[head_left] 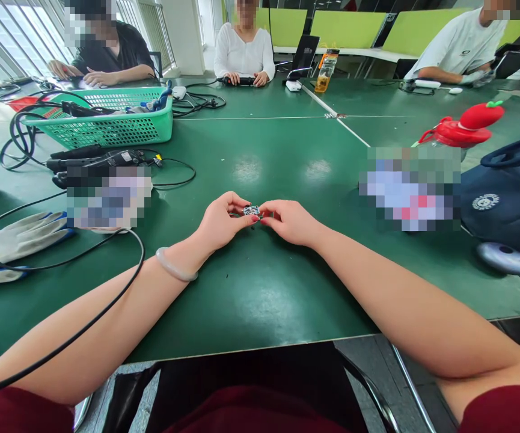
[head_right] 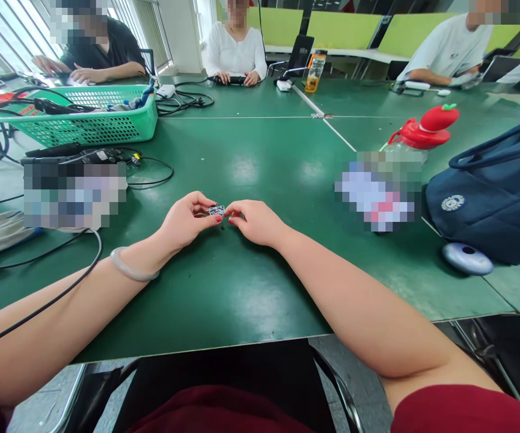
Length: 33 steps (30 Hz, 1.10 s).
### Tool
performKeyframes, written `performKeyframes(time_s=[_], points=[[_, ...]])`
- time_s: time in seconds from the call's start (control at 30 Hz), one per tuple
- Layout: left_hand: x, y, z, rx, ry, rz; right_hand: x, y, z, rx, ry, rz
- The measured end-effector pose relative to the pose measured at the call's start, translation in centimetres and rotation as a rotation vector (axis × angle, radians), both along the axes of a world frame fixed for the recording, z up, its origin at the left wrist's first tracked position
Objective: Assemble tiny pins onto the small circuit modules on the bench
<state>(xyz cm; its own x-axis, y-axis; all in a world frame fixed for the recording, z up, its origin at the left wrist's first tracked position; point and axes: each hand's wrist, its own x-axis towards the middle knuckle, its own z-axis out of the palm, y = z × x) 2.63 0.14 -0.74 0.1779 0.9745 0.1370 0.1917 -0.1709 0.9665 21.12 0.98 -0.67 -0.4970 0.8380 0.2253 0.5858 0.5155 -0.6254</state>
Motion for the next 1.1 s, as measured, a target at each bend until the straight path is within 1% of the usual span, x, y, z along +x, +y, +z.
performKeyframes(time_s=[0.1, 0.2, 0.3, 0.43, 0.6, 0.67, 0.73, 0.9, 1.1], points=[[0.0, 0.1, -0.1, -0.007, 0.014, 0.046, -0.5, -0.2, -0.1, 0.084, -0.174, 0.059], [-0.1, 0.1, -0.1, -0.007, 0.052, 0.069, -0.7, -0.4, -0.1, 0.114, -0.221, 0.056], [-0.1, 0.2, -0.3, 0.009, 0.093, 0.087, -0.6, -0.3, -0.1, 0.13, -0.22, 0.048], [-0.3, 0.4, -0.5, 0.025, 0.102, 0.071, -0.1, -0.1, -0.1, 0.153, -0.179, 0.04], [-0.4, 0.3, -0.5, 0.043, 0.14, 0.077, 0.2, -0.2, 0.5, 0.164, -0.029, -0.098], [-0.4, 0.2, -0.4, 0.053, 0.175, 0.093, 0.0, -0.5, 0.7, 0.168, 0.017, -0.121], [-0.5, 0.1, -0.3, 0.063, 0.192, 0.103, -0.2, -0.8, 0.8, 0.193, 0.036, -0.108], [-0.5, 0.1, -0.4, 0.088, 0.191, 0.091, -0.4, -1.1, 0.8, 0.28, -0.03, -0.058], [-0.5, 0.0, -0.3, 0.11, 0.218, 0.095, -0.4, -0.9, 0.6, 0.405, -0.06, 0.001]])
